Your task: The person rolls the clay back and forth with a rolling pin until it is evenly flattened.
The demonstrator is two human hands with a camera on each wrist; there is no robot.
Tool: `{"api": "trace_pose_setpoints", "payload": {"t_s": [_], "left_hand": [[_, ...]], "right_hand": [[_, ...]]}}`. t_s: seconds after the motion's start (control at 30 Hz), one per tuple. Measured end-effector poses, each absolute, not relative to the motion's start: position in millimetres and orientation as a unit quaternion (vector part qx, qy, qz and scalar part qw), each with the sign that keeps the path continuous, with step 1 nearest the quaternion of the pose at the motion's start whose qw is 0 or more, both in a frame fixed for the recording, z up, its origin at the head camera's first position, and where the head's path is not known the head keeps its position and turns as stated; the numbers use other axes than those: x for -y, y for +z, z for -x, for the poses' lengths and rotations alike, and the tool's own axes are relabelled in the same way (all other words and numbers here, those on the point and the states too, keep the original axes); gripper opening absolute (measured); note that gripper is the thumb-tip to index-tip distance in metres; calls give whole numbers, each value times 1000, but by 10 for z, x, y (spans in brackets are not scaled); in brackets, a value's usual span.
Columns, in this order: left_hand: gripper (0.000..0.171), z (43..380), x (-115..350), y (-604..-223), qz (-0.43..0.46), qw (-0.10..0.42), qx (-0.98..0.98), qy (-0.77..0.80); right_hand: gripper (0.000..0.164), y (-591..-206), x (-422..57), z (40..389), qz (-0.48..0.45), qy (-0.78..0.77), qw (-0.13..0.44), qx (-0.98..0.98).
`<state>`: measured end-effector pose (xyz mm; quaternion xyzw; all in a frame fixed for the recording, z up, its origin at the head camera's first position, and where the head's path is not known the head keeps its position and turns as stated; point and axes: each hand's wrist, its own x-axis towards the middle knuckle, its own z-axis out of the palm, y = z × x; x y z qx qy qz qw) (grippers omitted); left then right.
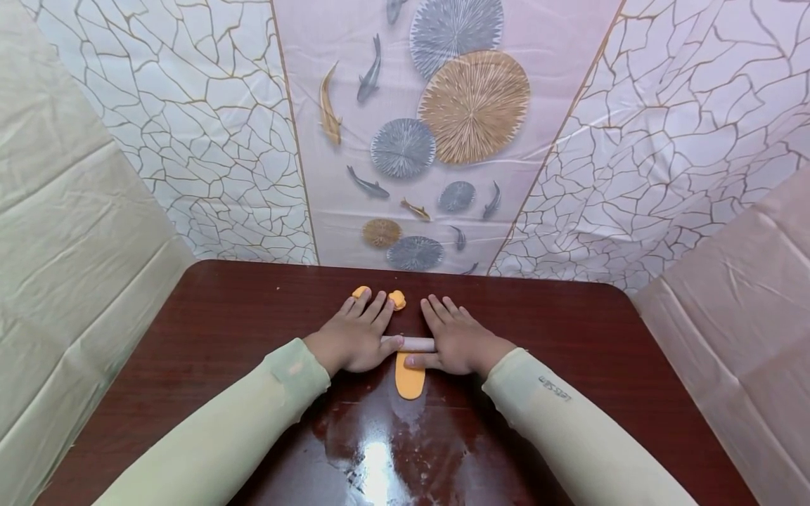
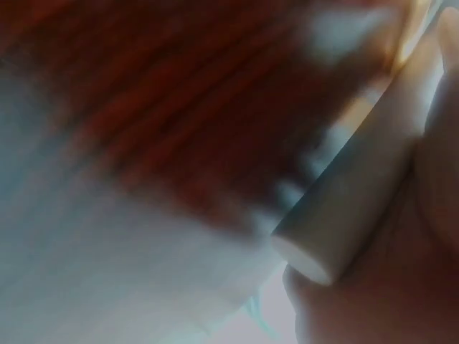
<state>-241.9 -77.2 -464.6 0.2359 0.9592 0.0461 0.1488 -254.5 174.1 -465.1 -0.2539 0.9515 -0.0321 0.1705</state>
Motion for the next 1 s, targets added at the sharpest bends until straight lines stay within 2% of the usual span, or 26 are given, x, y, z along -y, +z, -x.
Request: {"api": "trace_pose_setpoints", "payload": {"t_s": [0.3,0.67,1.0], "left_hand": [[86,2529,779,-4663,-228,170,-957,61],[87,2585,798,-4681,-231,170,-955,72],[88,2528,808,-4700,-235,166,-955,69]], "right_hand": [[125,-4719,-1763,2659,255,-35,178,-950],[125,-4722,-1756,2768,260,-35,196,-945],[118,-4726,-1761,2683,269,-37,183,-945]]}}
